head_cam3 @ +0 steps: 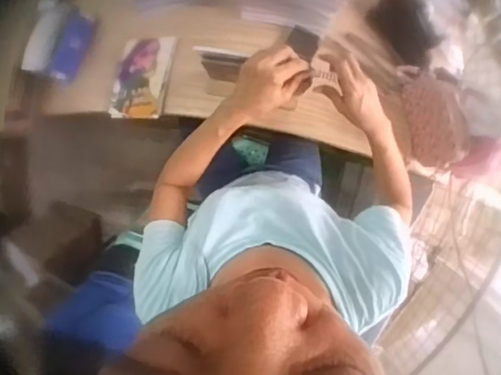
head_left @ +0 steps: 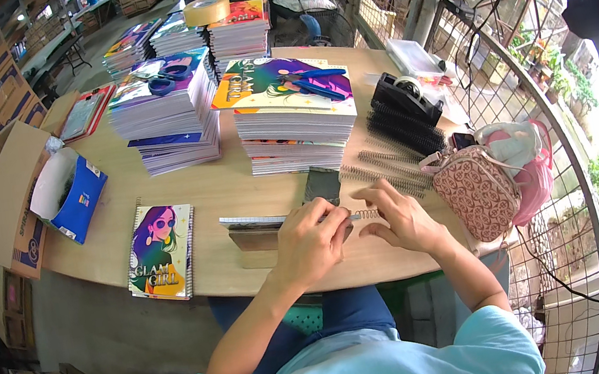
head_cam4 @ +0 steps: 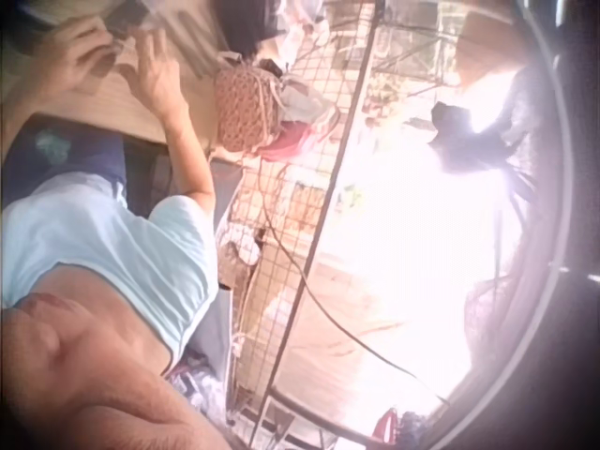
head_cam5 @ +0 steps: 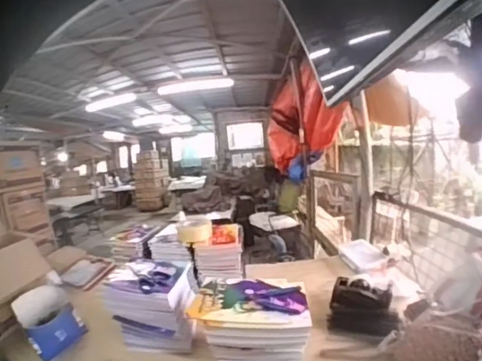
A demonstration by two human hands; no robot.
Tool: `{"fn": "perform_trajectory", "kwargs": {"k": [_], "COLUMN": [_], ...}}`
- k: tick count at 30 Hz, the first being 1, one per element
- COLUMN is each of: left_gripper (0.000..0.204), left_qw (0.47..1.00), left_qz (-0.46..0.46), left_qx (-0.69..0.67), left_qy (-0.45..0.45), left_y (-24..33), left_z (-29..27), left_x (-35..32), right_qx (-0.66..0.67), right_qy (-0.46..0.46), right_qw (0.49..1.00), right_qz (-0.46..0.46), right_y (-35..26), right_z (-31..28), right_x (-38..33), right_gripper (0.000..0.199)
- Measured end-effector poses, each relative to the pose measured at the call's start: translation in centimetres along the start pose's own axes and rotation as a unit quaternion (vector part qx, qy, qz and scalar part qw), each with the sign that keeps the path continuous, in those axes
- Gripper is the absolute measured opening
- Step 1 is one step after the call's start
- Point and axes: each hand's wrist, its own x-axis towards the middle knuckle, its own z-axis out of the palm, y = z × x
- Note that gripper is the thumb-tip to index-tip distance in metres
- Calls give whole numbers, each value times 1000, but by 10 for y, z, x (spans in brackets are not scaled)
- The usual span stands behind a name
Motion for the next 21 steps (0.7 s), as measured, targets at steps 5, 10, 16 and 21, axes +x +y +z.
{"fn": "perform_trajectory", "kwargs": {"k": [5, 10, 16, 21], "left_gripper": [17, 16, 16, 15], "left_qw": [1000, 1000, 1000, 1000], "left_qz": [15, 10, 12, 11], "left_qx": [1, -7, -4, -6], "left_qy": [11, 24, 22, 9], "left_y": [-3, -3, -5, -5], "left_z": [2, 3, 4, 2], "left_x": [-1, 1, 6, 7], "right_qx": [36, 7, 25, 125], "right_qy": [-36, 13, 95, -2], "right_qw": [998, 1000, 993, 989], "right_qz": [24, -20, -61, 76], "right_y": [5, 13, 20, 12], "right_z": [3, 7, 19, 9], "right_x": [-6, -5, -11, -10], "right_gripper": [21, 19, 19, 20]}}
